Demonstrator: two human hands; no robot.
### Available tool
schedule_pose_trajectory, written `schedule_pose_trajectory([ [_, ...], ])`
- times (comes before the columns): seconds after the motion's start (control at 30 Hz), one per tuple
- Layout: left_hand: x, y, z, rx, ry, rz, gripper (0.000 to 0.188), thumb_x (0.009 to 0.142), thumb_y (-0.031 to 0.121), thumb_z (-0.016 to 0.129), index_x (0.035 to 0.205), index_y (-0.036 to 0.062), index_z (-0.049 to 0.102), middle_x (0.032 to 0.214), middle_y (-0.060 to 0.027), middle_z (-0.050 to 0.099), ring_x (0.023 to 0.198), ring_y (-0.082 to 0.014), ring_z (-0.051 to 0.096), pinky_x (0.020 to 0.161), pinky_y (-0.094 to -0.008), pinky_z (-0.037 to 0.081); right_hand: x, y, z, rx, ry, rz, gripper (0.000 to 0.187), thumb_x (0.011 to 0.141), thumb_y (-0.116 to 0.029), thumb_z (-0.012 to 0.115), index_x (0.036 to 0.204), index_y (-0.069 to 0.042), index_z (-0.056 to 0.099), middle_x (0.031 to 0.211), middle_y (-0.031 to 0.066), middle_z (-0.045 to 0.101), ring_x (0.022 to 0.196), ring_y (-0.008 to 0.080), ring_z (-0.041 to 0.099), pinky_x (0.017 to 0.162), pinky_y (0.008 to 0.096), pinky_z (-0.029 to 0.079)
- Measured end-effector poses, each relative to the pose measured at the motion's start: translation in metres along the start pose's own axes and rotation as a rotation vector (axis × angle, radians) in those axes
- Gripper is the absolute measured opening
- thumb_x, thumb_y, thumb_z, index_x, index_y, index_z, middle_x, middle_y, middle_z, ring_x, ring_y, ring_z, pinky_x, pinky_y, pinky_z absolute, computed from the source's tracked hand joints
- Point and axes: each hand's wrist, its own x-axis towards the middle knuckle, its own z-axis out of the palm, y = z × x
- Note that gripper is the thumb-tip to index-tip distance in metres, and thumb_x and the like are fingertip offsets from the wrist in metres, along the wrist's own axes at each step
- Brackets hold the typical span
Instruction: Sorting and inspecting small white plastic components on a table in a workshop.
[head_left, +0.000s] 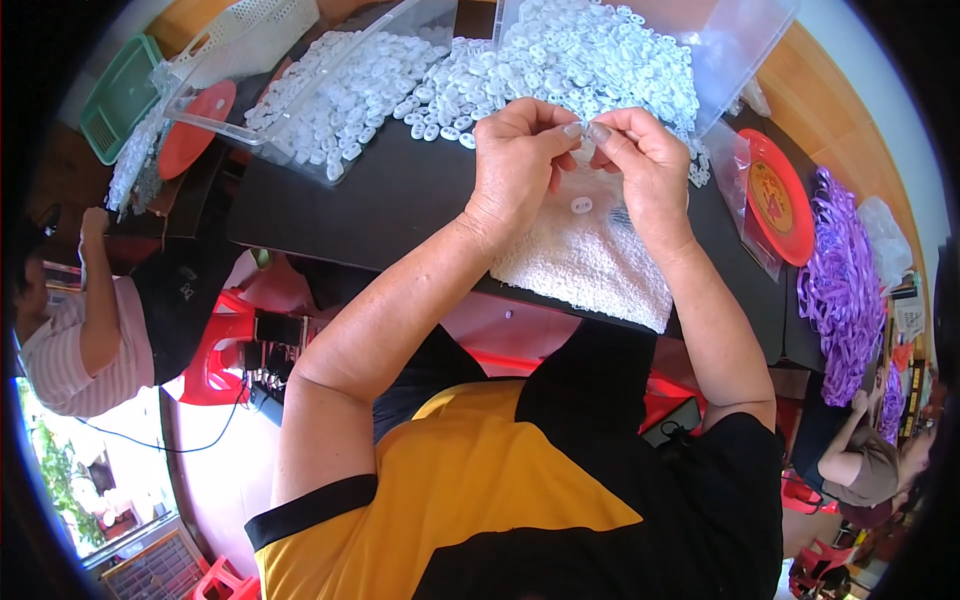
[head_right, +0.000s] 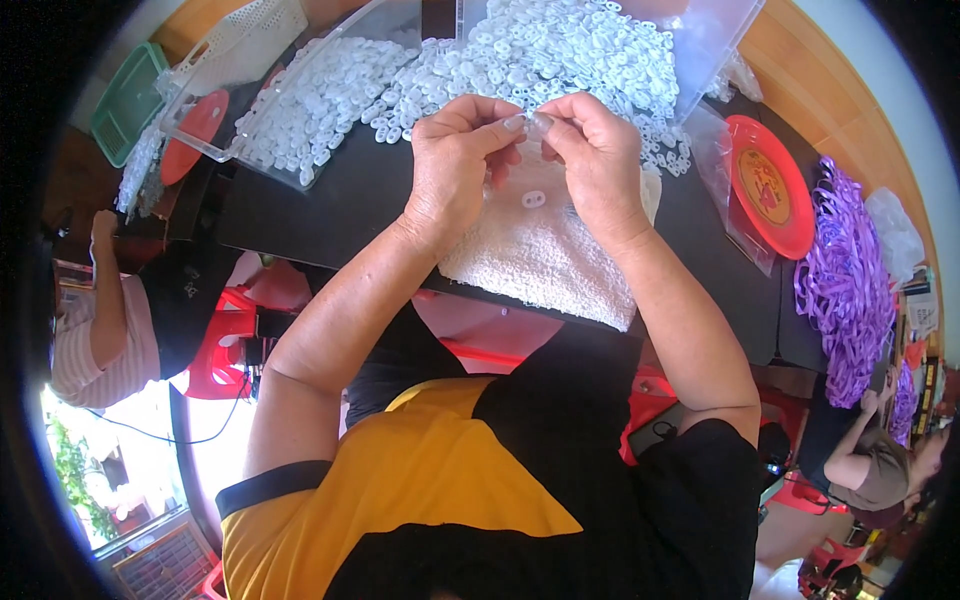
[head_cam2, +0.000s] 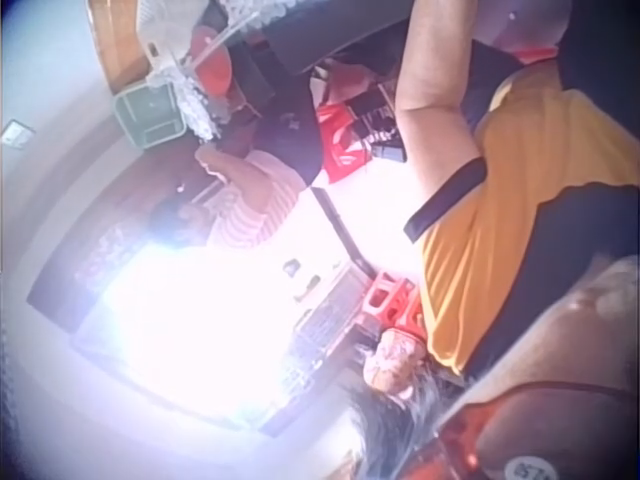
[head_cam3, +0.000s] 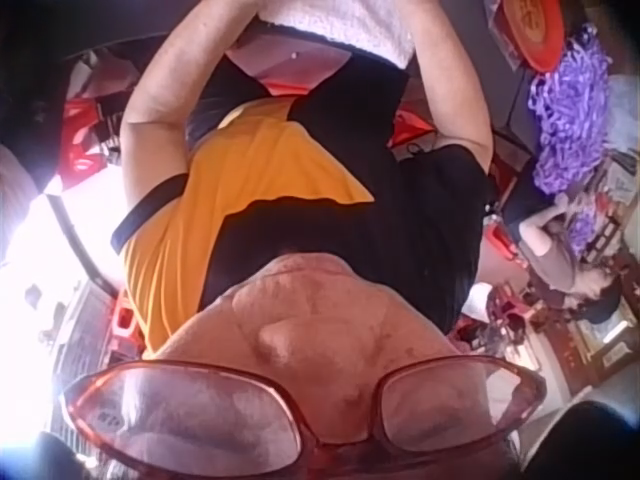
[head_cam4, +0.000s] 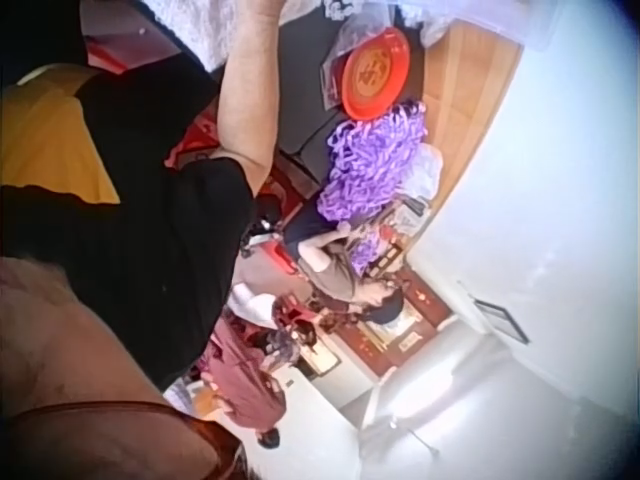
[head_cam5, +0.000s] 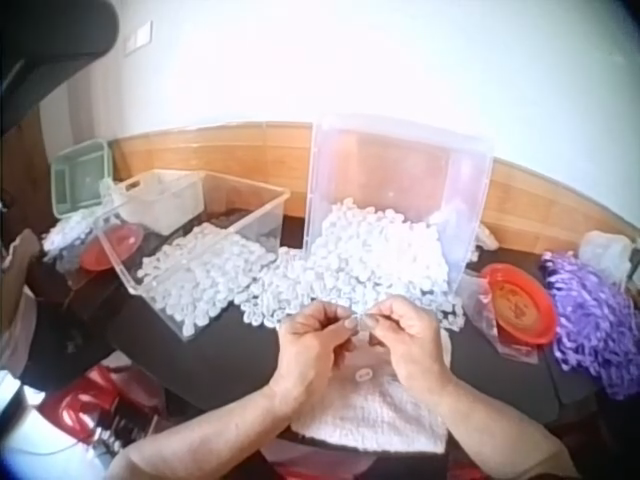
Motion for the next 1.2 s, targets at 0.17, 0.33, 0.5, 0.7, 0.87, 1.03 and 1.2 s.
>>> schedule_pose_trajectory([
  [0.17, 0.000, -0.001, 0.000, -0.016, 0.005, -0.007, 0.006, 0.084, 0.001, 0.064, 0.087, -0.0030, 0.062, 0.070, -0.0037, 0.060, 0.054, -0.0063, 0.053, 0.041, -0.0198, 0.040, -0.001, -0.002, 0.001, 0.010, 0.010, 0.011, 0.004, 0.088, -0.001, 0.060, 0.088, 0.002, 0.062, 0.073, 0.0011, 0.060, 0.064, 0.0069, 0.054, 0.059, 0.0212, 0.045],
  [0.33, 0.000, -0.002, 0.000, -0.005, -0.003, -0.006, 0.006, 0.085, 0.002, 0.065, 0.087, -0.0029, 0.061, 0.070, -0.0036, 0.060, 0.055, -0.0065, 0.054, 0.041, -0.0199, 0.040, -0.002, -0.004, 0.001, -0.008, 0.008, 0.024, 0.004, 0.088, -0.001, 0.060, 0.088, 0.002, 0.062, 0.073, 0.0012, 0.060, 0.064, 0.0071, 0.054, 0.059, 0.0216, 0.045],
  [0.5, 0.001, -0.006, -0.001, -0.004, 0.006, 0.012, 0.005, 0.083, 0.000, 0.066, 0.084, -0.0030, 0.062, 0.069, -0.0039, 0.060, 0.056, -0.0067, 0.054, 0.042, -0.0201, 0.040, -0.004, -0.002, 0.003, -0.087, 0.012, -0.024, 0.005, 0.087, -0.003, 0.062, 0.086, 0.003, 0.061, 0.073, 0.0019, 0.060, 0.064, 0.0070, 0.054, 0.058, 0.0217, 0.045],
  [0.7, 0.000, -0.005, 0.001, -0.017, 0.072, 0.044, 0.004, 0.080, -0.004, 0.066, 0.081, -0.0044, 0.062, 0.067, -0.0046, 0.061, 0.054, -0.0082, 0.054, 0.049, -0.0218, 0.045, -0.002, -0.002, 0.010, 0.040, -0.005, 0.063, 0.007, 0.088, -0.005, 0.062, 0.085, 0.001, 0.061, 0.073, 0.0006, 0.060, 0.065, 0.0064, 0.054, 0.058, 0.0216, 0.045],
  [0.87, 0.000, -0.002, -0.001, -0.005, 0.048, -0.012, 0.003, 0.082, -0.002, 0.065, 0.082, -0.0039, 0.063, 0.068, -0.0053, 0.062, 0.054, -0.0083, 0.054, 0.047, -0.0216, 0.044, -0.001, -0.004, 0.007, 0.024, 0.006, 0.080, 0.006, 0.088, -0.005, 0.062, 0.087, 0.001, 0.062, 0.074, 0.0005, 0.060, 0.064, 0.0065, 0.054, 0.058, 0.0217, 0.045],
  [1.03, -0.001, 0.001, 0.002, -0.034, 0.014, -0.044, 0.008, 0.085, 0.003, 0.064, 0.090, -0.0028, 0.065, 0.071, -0.0042, 0.061, 0.056, -0.0085, 0.053, 0.049, -0.0213, 0.040, 0.002, 0.001, -0.001, 0.033, 0.012, 0.046, 0.006, 0.088, -0.005, 0.061, 0.087, 0.001, 0.062, 0.074, 0.0003, 0.060, 0.064, 0.0067, 0.054, 0.059, 0.0217, 0.045],
  [1.2, 0.002, 0.002, -0.002, 0.192, -0.027, 0.000, 0.010, 0.085, 0.008, 0.066, 0.090, -0.0006, 0.066, 0.071, -0.0022, 0.061, 0.058, -0.0072, 0.053, 0.050, -0.0207, 0.040, 0.003, 0.003, -0.004, -0.039, -0.003, 0.020, 0.006, 0.087, -0.005, 0.063, 0.087, 0.001, 0.063, 0.074, 0.0008, 0.062, 0.067, 0.0065, 0.056, 0.062, 0.0211, 0.046],
])
